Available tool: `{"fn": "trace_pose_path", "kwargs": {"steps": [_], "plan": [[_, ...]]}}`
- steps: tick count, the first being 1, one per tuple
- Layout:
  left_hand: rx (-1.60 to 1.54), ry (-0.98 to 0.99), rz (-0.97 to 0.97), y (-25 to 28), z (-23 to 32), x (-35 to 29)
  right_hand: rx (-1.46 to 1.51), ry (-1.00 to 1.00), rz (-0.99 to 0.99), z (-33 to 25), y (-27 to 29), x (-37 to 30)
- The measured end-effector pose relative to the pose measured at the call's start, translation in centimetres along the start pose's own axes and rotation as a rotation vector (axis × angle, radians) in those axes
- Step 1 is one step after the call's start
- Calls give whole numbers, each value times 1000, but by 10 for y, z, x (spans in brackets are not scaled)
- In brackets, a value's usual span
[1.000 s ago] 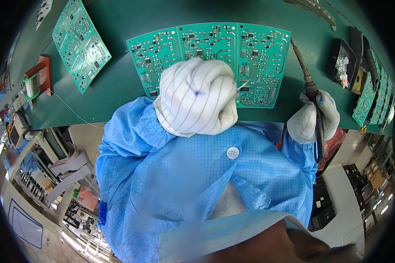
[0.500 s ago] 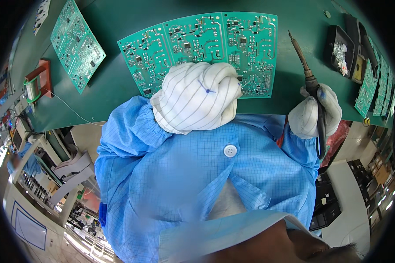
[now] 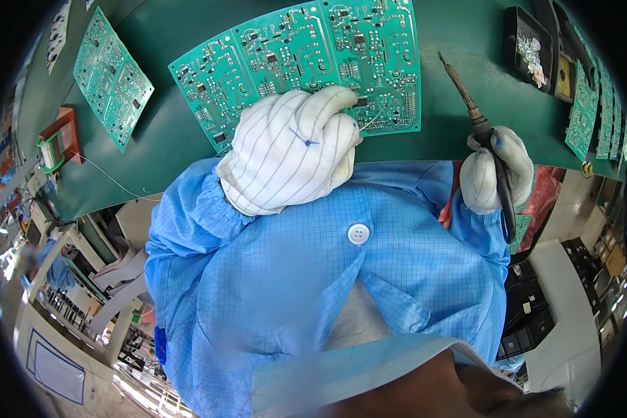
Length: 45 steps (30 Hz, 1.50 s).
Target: Soldering electronic components onto multiple printed circuit boards at an assembly station.
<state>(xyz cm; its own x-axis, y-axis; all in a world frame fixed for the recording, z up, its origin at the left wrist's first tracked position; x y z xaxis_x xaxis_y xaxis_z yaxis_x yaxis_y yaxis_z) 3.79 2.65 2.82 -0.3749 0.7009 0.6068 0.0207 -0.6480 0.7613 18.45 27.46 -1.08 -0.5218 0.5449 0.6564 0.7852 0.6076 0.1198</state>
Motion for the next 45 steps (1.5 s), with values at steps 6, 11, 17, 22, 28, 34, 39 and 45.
{"fn": "trace_pose_path", "kwargs": {"steps": [6,11,17,22,28,34,39,45], "plan": [[-25,-12,-22,6,2,-4,8,-86,7,0,11,-10],[36,-12,41,1,8,-7,221,-66,-165,-1,23,-9],[238,4,41,-12,14,-6,86,291,-217,-8,25,-26],[214,2,11,-13,14,-6,53,297,-205,-10,22,-34],[209,19,29,-16,14,-10,66,292,-247,-13,19,-33],[184,19,51,-16,13,-12,16,304,-288,-13,20,-34],[143,47,30,-16,12,-13,63,231,-244,-16,15,-30],[167,53,21,-17,12,-13,6,249,-283,-21,13,-24]]}}
Point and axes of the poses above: each hand's wrist, its own x-axis towards the middle knuckle, its own y-axis out of the back of the hand, z = x × y, the point moved 1 cm from there along x, towards the middle knuckle, and after that the axes turned 13 degrees about z, right-handed, at the moved point
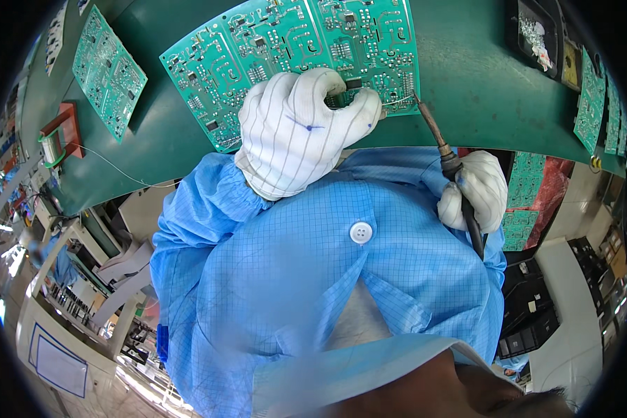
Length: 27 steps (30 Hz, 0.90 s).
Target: Soldering electronic components onto multiple printed circuit boards at an assembly station.
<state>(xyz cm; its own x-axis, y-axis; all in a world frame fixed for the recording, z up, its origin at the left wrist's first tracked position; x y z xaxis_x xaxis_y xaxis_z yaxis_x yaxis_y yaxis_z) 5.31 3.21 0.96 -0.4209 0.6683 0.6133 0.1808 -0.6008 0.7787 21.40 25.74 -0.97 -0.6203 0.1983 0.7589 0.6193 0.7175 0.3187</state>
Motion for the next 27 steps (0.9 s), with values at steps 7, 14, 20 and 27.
{"fn": "trace_pose_path", "kwargs": {"steps": [7,14,20,27], "plan": [[-130,-2,54,7,-6,-6,-322,-161,132,8,22,9],[-238,15,36,17,-9,-22,-631,-159,275,44,32,27],[-262,12,16,20,-11,-25,-86,-346,349,27,23,11],[-281,35,21,20,-10,-26,4,-331,311,20,16,10]]}}
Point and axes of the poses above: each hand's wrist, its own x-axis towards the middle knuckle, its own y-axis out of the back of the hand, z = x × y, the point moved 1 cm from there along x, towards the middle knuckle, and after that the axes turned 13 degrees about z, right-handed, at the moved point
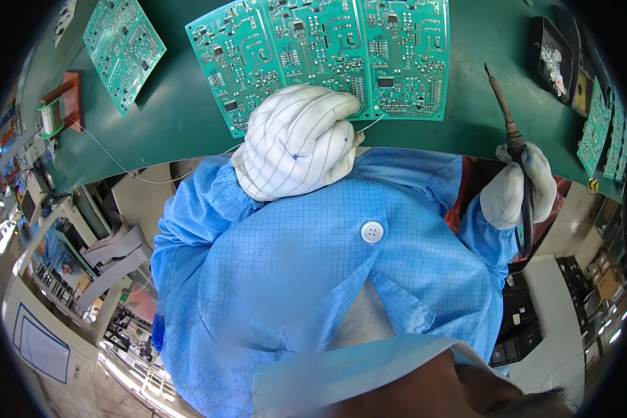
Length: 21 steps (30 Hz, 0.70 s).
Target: Soldering electronic components onto multiple printed circuit boards at an assembly station.
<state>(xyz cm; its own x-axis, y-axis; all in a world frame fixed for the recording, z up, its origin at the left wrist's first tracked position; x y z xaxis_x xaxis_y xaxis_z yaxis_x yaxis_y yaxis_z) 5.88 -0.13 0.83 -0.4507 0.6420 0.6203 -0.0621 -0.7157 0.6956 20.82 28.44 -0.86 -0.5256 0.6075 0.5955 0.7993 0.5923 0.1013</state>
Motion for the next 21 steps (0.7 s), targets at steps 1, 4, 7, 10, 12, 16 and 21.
{"fn": "trace_pose_path", "kwargs": {"steps": [1,4,7,10,12,16,21], "plan": [[-2,4,11,0,0,0,-5,25,-10,1,0,0],[6,-1,40,-2,-1,-1,18,36,-36,2,-1,1],[15,3,49,-4,-1,-1,40,19,-69,0,-2,1],[17,5,50,-4,-1,0,57,-3,-90,-3,-3,1],[16,4,51,-4,0,0,55,-20,-90,-4,-5,0],[9,7,51,-3,0,1,55,-15,-86,-3,-5,0],[-6,9,47,-2,0,2,52,-14,-63,0,-4,-2]]}}
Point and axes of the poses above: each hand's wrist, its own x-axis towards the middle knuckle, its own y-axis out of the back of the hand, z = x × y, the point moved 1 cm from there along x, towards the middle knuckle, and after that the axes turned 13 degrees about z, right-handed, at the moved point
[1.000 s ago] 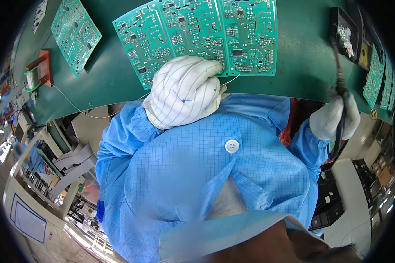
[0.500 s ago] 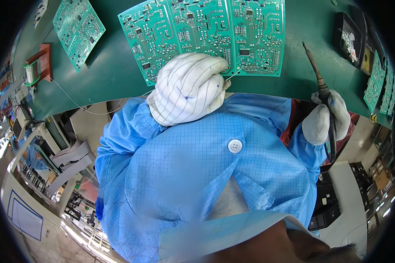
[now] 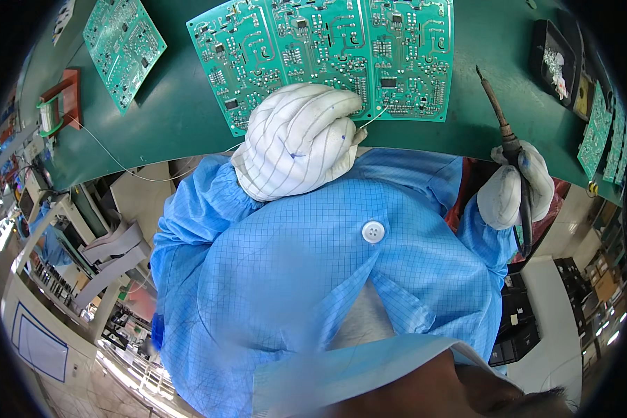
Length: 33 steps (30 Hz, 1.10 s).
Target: Soldering electronic components onto multiple printed circuit boards at an assembly station.
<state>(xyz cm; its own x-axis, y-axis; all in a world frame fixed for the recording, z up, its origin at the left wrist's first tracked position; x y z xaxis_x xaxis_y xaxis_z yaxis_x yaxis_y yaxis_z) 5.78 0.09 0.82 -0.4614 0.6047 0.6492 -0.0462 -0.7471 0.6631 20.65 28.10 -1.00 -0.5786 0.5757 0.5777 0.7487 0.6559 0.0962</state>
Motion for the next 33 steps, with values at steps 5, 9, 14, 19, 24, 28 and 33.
{"fn": "trace_pose_path", "kwargs": {"steps": [5,9,14,19,24,28,33], "plan": [[-34,14,-37,4,-1,1,-15,31,5,4,1,0],[-43,5,-2,5,-2,0,-68,78,2,7,2,0],[-100,29,-20,10,-2,3,-20,-95,-25,10,7,-3],[-92,95,34,31,2,6,91,-154,-65,20,13,-3],[99,160,-25,56,1,-5,164,-206,-67,26,20,-5],[157,230,-2,64,-6,-14,178,-273,-25,29,22,-5],[153,241,13,54,-11,-16,219,-255,60,27,15,-6]]}}
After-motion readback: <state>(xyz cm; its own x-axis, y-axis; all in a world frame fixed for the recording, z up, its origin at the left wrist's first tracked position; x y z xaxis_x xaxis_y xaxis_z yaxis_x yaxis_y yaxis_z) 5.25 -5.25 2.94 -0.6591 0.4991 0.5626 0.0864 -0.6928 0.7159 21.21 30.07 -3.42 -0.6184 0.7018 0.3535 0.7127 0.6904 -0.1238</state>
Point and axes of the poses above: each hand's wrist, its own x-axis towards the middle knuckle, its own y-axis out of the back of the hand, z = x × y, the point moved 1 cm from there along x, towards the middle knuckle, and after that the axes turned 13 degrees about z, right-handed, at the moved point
